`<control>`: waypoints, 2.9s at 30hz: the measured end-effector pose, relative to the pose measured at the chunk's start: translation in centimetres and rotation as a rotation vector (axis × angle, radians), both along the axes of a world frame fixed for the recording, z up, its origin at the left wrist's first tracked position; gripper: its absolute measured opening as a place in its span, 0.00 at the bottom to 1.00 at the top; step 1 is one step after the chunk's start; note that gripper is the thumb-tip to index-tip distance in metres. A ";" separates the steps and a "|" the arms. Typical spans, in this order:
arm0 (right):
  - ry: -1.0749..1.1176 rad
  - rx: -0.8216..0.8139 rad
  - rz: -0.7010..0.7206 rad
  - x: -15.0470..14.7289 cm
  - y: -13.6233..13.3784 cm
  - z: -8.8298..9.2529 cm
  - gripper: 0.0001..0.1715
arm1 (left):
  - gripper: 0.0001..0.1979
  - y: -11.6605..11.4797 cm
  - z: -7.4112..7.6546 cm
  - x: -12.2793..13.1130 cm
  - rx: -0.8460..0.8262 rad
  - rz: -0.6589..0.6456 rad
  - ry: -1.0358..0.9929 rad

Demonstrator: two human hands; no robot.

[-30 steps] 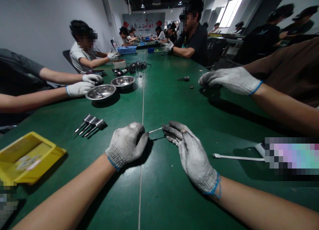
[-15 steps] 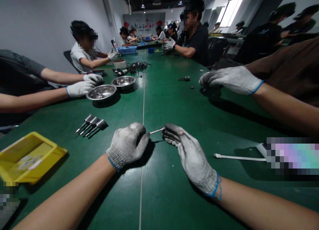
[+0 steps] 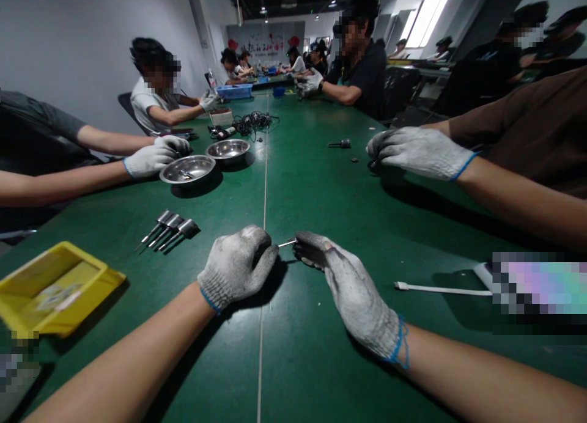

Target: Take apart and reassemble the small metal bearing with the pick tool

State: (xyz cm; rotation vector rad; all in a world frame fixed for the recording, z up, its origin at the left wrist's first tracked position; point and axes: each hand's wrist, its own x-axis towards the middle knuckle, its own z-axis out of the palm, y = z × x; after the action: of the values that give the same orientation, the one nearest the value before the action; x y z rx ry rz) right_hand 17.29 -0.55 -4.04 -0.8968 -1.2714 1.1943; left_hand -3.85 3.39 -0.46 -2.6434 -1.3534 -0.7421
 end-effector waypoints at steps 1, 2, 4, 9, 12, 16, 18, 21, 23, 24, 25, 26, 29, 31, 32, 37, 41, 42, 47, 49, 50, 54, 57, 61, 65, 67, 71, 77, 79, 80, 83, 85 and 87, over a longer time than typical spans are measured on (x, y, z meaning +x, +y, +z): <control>-0.004 0.003 0.006 0.0 -0.1 0.1 0.26 | 0.16 0.0 0.0 0.0 -0.002 -0.004 0.000; -0.008 0.007 0.011 0.0 -0.1 0.1 0.27 | 0.16 -0.1 0.0 0.0 -0.003 -0.006 -0.001; -0.023 0.013 0.022 0.0 -0.2 0.2 0.27 | 0.16 -0.1 0.1 0.0 -0.011 -0.010 0.001; -0.063 0.019 0.043 0.1 -0.2 0.6 0.28 | 0.17 -0.1 0.1 0.0 -0.040 -0.019 0.015; -0.078 0.027 0.051 0.1 -0.2 0.7 0.29 | 0.17 -0.1 0.1 0.1 -0.045 -0.028 0.025; -0.079 0.028 0.051 0.0 -0.2 0.6 0.30 | 0.18 0.0 0.0 0.0 -0.038 -0.044 0.029; -0.071 0.024 0.050 0.0 -0.2 0.6 0.30 | 0.18 0.0 0.1 0.0 -0.051 -0.052 0.040; -0.065 0.022 0.052 0.0 -0.3 0.6 0.30 | 0.19 0.1 0.1 -0.1 -0.071 -0.058 0.060; -0.073 0.024 0.053 0.1 -0.3 0.6 0.29 | 0.20 0.1 0.1 -0.1 -0.076 -0.067 0.072; -0.080 0.025 0.053 0.1 -0.3 0.6 0.29 | 0.20 0.1 0.1 -0.1 -0.074 -0.069 0.078; -0.087 0.028 0.054 0.1 -0.3 0.6 0.29 | 0.20 0.1 0.1 -0.2 -0.070 -0.071 0.085; -0.091 0.030 0.055 0.1 -0.3 0.6 0.29 | 0.21 0.1 0.1 -0.2 -0.065 -0.073 0.092; -0.097 0.039 0.062 0.0 -0.3 0.7 0.28 | 0.22 0.2 0.0 -0.2 -0.054 -0.082 0.113; -0.103 0.050 0.066 0.0 -0.3 0.8 0.28 | 0.23 0.2 -0.1 -0.2 -0.051 -0.091 0.122; -0.107 0.055 0.066 0.0 -0.3 0.9 0.28 | 0.23 0.2 -0.1 -0.2 -0.048 -0.092 0.125; -0.141 0.081 0.057 0.0 -0.2 1.2 0.28 | 0.23 0.3 -0.2 -0.3 -0.066 -0.071 0.172; -0.183 0.116 0.041 0.0 -0.1 1.6 0.27 | 0.22 0.3 -0.2 -0.3 -0.082 -0.069 0.186; -0.187 0.120 0.038 -0.1 -0.1 1.7 0.27 | 0.22 0.3 -0.3 -0.3 -0.083 -0.071 0.181; -0.200 0.138 0.021 -0.1 -0.1 1.9 0.28 | 0.22 0.3 -0.5 -0.3 -0.065 -0.061 0.183; -0.213 0.142 0.017 -0.1 -0.1 1.9 0.27 | 0.21 0.4 -0.6 -0.3 -0.059 -0.051 0.191; -0.221 0.143 0.015 0.0 -0.1 1.9 0.27 | 0.21 0.4 -0.6 -0.3 -0.061 -0.048 0.188; -0.238 0.146 0.020 0.0 -0.2 2.0 0.27 | 0.20 0.3 -0.4 -0.4 -0.129 -0.095 0.062; -0.247 0.144 0.006 0.0 -0.3 2.0 0.27 | 0.16 0.0 -0.1 -0.2 -0.208 -0.112 -0.039; -0.263 0.135 -0.017 0.0 -0.3 1.9 0.27 | 0.14 -0.1 0.1 0.1 -0.208 -0.067 -0.015; -0.292 0.130 -0.030 0.0 -0.3 1.9 0.28 | 0.15 -0.1 0.2 0.2 -0.191 -0.082 -0.001; -0.309 0.131 -0.041 0.1 -0.3 1.9 0.27 | 0.15 -0.1 0.3 0.2 -0.200 -0.084 0.013; -0.319 0.096 -0.096 0.3 -0.2 1.5 0.26 | 0.16 -0.2 0.5 0.3 -0.198 -0.028 0.082; -0.233 0.001 -0.232 0.4 0.4 0.6 0.27 | 0.15 0.2 0.5 0.7 -0.184 0.232 0.177; -0.243 0.006 -0.222 0.4 0.4 0.7 0.26 | 0.14 0.5 0.4 0.8 -0.177 0.323 0.200; -0.259 0.011 -0.217 0.3 0.4 0.9 0.25 | 0.14 0.6 0.4 0.8 -0.174 0.350 0.210; -0.325 0.016 -0.225 0.2 0.3 1.5 0.22 | 0.13 0.8 0.4 0.9 -0.174 0.385 0.229; -0.367 0.018 -0.229 0.1 0.2 1.9 0.21 | 0.13 0.9 0.4 0.9 -0.180 0.401 0.233; -0.399 0.023 -0.221 0.1 0.2 2.1 0.21 | 0.13 0.8 0.5 0.9 -0.185 0.410 0.233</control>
State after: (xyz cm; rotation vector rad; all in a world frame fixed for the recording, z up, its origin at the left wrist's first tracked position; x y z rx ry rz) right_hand 17.38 -0.39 -1.95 -1.2670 -1.4509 0.8493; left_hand -2.99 4.23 0.03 -2.3523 -1.8772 -0.2619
